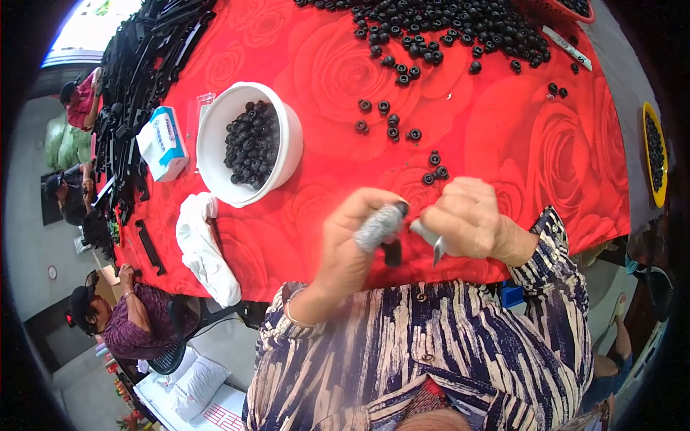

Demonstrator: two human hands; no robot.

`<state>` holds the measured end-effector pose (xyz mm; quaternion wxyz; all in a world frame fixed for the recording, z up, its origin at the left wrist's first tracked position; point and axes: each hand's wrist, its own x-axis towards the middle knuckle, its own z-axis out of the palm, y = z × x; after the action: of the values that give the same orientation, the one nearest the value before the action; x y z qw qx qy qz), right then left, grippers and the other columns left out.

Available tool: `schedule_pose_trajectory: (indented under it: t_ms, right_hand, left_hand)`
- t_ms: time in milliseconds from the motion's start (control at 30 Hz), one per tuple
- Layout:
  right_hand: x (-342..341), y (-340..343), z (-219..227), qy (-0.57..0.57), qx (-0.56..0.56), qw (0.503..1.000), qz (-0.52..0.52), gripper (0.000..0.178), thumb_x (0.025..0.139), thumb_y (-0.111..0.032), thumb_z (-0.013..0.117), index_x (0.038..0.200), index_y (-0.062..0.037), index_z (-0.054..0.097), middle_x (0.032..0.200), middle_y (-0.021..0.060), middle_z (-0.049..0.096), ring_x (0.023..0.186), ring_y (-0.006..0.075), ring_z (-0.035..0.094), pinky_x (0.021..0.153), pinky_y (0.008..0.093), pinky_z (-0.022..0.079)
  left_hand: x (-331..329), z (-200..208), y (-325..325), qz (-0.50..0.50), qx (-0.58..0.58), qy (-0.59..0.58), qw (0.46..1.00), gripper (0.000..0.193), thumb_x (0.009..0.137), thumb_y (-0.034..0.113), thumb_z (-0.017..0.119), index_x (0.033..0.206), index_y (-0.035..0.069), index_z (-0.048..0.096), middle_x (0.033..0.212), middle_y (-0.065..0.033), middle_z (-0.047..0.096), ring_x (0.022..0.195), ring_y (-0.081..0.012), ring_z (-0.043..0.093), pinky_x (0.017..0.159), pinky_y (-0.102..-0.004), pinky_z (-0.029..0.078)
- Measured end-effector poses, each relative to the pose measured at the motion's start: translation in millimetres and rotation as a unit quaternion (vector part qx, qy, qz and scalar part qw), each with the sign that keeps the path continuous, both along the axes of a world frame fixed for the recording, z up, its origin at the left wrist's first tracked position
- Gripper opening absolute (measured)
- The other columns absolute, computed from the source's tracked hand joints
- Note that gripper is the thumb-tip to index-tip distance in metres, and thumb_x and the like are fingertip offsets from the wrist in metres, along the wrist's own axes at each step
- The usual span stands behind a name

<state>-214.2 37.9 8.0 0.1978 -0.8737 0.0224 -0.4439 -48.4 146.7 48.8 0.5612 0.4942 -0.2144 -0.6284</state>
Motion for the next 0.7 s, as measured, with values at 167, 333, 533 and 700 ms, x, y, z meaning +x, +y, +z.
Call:
schedule_pose_trajectory:
  t_ms: [167, 333, 533, 700]
  right_hand:
    - [-12.9, -28.3, -2.1, 0.034, 0.091, 0.982, -0.161, 0.015, 0.074, -0.003, 0.067, 0.084, -0.0020, 0.055, 0.060, 0.0073, 0.046, 0.047, 0.0214, 0.047, 0.042, 0.0334, 0.036]
    - [-12.4, -37.5, -0.8, 0.041, 0.106, 0.977, -0.181, 0.019, 0.073, 0.002, 0.067, 0.088, -0.0016, 0.056, 0.063, 0.0080, 0.049, 0.048, 0.0204, 0.049, 0.043, 0.0308, 0.037]
    - [-20.9, -38.2, -4.9, 0.050, 0.105, 0.974, -0.193, 0.018, 0.073, 0.002, 0.067, 0.087, -0.0014, 0.057, 0.063, 0.0076, 0.049, 0.048, 0.0196, 0.049, 0.044, 0.0303, 0.038]
    - [-12.5, -40.8, -5.7, 0.036, 0.100, 0.977, -0.184, 0.018, 0.073, 0.002, 0.066, 0.087, -0.0015, 0.057, 0.063, 0.0081, 0.049, 0.049, 0.0208, 0.050, 0.044, 0.0317, 0.038]
  left_hand:
    - [47.2, 20.8, -8.6, 0.207, -0.132, -0.412, 0.877, 0.015, 0.086, 0.001, 0.056, 0.101, 0.001, 0.058, 0.082, -0.0035, 0.059, 0.064, -0.0061, 0.054, 0.053, -0.0180, 0.043]
    - [127.1, 20.6, -23.3, 0.194, -0.082, -0.664, 0.717, 0.025, 0.080, 0.001, 0.065, 0.104, 0.001, 0.057, 0.084, -0.0029, 0.061, 0.076, -0.0107, 0.056, 0.064, -0.0215, 0.043]
    - [49.5, 9.7, -35.4, 0.069, -0.262, -0.738, 0.619, 0.024, 0.066, -0.001, 0.069, 0.088, 0.004, 0.063, 0.081, -0.0089, 0.061, 0.075, -0.0236, 0.058, 0.066, -0.0317, 0.045]
    - [-12.0, -35.9, -53.7, -0.115, -0.278, -0.619, 0.726, 0.020, 0.070, 0.008, 0.073, 0.088, 0.003, 0.063, 0.077, -0.0113, 0.060, 0.072, -0.0285, 0.059, 0.061, -0.0357, 0.047]
